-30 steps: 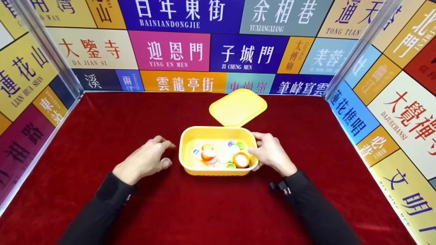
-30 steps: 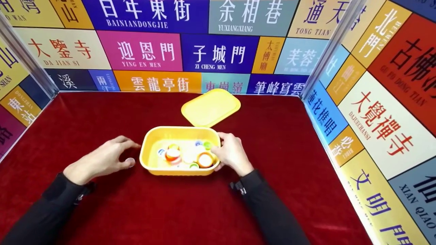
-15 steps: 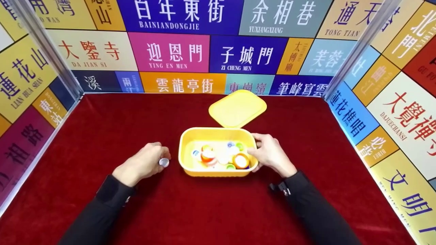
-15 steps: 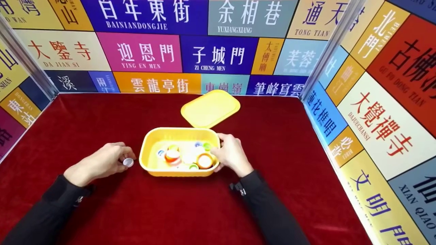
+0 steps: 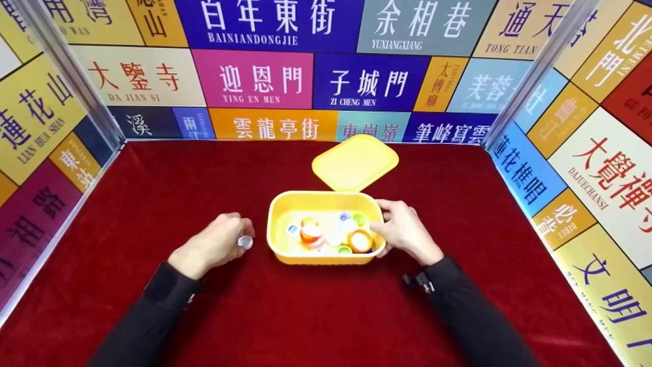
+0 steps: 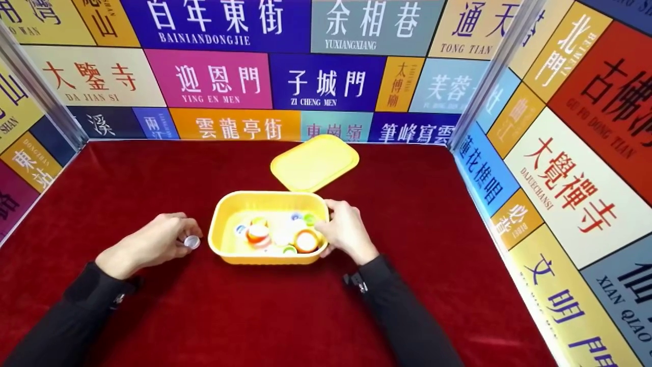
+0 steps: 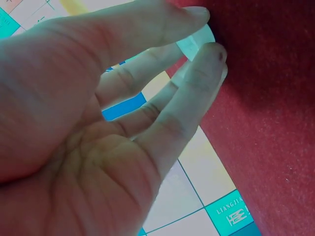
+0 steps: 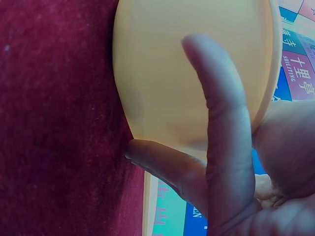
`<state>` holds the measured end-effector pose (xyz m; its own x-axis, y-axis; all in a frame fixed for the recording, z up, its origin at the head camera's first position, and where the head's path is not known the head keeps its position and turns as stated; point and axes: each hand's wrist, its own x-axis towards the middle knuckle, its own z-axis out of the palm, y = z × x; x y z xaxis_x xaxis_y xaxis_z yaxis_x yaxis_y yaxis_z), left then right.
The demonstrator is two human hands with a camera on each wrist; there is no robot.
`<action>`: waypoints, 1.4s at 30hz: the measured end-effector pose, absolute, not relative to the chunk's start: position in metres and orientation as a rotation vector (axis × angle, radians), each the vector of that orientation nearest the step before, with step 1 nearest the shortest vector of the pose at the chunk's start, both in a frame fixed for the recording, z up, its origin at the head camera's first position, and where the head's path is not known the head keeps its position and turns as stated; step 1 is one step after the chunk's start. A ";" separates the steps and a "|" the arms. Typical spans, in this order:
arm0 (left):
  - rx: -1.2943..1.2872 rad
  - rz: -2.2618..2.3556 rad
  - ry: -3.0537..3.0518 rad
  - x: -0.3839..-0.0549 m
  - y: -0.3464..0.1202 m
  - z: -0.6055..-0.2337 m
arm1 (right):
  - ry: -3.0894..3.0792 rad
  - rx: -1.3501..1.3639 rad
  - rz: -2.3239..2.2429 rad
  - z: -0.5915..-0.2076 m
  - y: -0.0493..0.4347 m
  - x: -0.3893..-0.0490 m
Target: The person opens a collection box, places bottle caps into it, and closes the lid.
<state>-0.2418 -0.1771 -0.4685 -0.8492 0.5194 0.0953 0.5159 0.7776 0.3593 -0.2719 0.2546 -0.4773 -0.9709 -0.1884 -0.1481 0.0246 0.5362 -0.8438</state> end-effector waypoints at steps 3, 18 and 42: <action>0.864 0.605 2.982 -0.242 -0.177 -0.466 | 2.556 -0.142 -1.407 -0.477 0.255 -0.272; 0.959 0.886 3.179 -0.256 -0.154 -0.447 | 2.574 -0.130 -1.391 -0.475 0.258 -0.275; 1.097 0.570 3.055 -0.277 -0.086 -0.454 | 2.601 -0.135 -1.392 -0.476 0.254 -0.270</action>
<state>-0.2774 -0.0860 -0.4543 -0.7680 0.5870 0.2564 0.6399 0.7204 0.2676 -0.2704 0.2540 -0.4756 -0.9781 -0.1684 -0.1222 0.0083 0.5553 -0.8316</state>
